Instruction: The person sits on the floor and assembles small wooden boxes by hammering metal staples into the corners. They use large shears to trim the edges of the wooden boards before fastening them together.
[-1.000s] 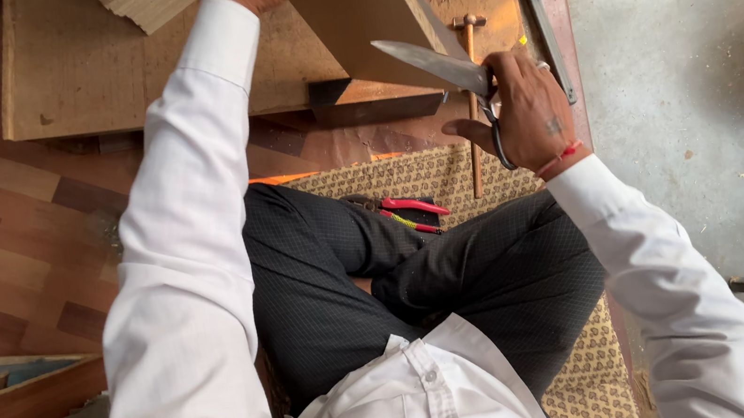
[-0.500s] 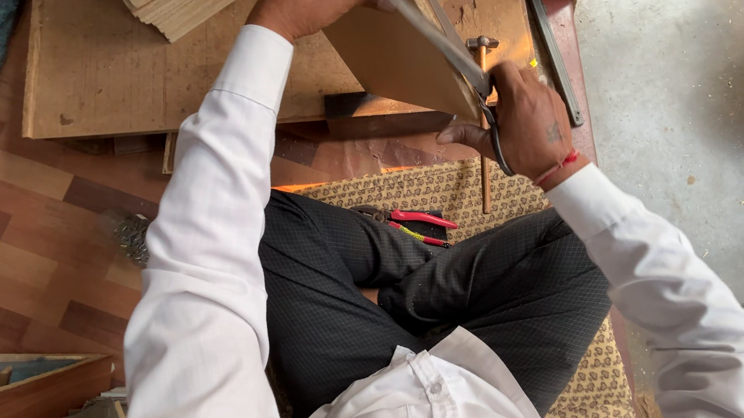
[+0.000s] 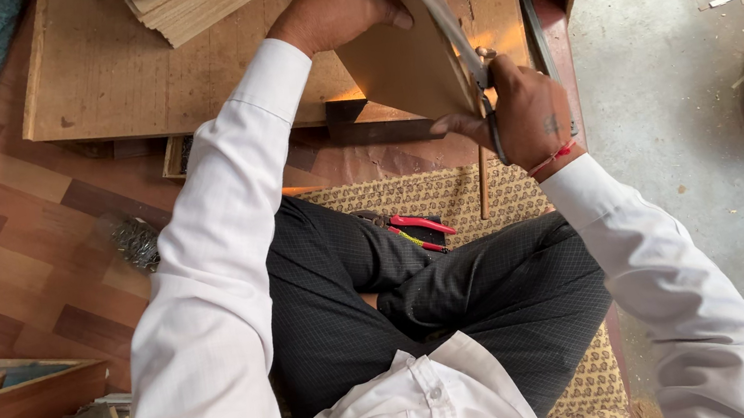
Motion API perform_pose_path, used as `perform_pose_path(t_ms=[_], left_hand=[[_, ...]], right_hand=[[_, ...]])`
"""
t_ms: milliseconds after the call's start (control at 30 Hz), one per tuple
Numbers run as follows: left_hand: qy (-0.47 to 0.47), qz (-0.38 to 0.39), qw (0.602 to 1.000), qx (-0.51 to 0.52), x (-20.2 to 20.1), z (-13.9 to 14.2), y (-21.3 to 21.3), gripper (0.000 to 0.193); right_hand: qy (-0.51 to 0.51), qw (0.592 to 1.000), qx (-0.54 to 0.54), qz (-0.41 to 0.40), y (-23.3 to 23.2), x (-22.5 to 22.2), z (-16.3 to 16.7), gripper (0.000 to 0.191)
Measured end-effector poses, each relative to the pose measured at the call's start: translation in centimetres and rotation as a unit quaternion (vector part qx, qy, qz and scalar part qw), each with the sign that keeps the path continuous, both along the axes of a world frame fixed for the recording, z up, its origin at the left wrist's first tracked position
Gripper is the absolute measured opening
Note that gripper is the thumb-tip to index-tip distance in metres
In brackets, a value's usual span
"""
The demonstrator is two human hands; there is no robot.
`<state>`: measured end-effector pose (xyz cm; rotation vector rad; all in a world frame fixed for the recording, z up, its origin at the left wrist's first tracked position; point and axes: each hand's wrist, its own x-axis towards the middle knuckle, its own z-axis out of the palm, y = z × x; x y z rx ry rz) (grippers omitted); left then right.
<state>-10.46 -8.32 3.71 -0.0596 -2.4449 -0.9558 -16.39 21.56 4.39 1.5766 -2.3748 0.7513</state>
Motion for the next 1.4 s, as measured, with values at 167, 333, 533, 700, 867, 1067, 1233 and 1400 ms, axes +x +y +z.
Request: perform_pose_path(t_ms=[167,333,533,700,867,1067,1233,1400], left_hand=[[-0.019,0.038,0.995,-0.089,-0.7,-1.0,0.6,0.096],[0.036,0.0,0.998,-0.052,-0.6,-0.7,0.8,0.107],[0.057,-0.013,0.996,-0.068,0.0,0.6,2.1,0.088],[0.096,0.021,0.987,-0.127,-0.8,0.0,4.6,0.075],[0.264,0.234,0.929,-0.114,0.8,-5.6,3.0,0.111],[0.011,0.048,0.893,0.447,2.4,-10.7,-0.5,0.101],[0.038,0.048,0.957,0.285,2.0,-8.6,-1.5,0.102],[-0.03,0.062,0.997,0.039,3.9,-7.1,-1.6,0.077]], right_hand=[[0.134,0.983,-0.118,0.043,-1.3,-0.6,0.1,0.084],[0.024,0.999,-0.029,0.003,-1.2,-1.8,-0.7,0.079],[-0.107,0.994,-0.019,-0.025,0.1,-1.0,0.0,0.076],[-0.325,0.91,-0.227,0.122,-0.5,-0.7,1.8,0.055],[-0.343,0.899,-0.269,0.038,-0.2,0.1,1.5,0.037],[-0.409,0.869,-0.275,0.045,3.3,3.2,-0.9,0.037],[-0.471,0.823,-0.319,0.008,4.7,6.5,-5.7,0.044],[-0.47,0.84,-0.269,-0.027,4.0,8.9,-12.1,0.047]])
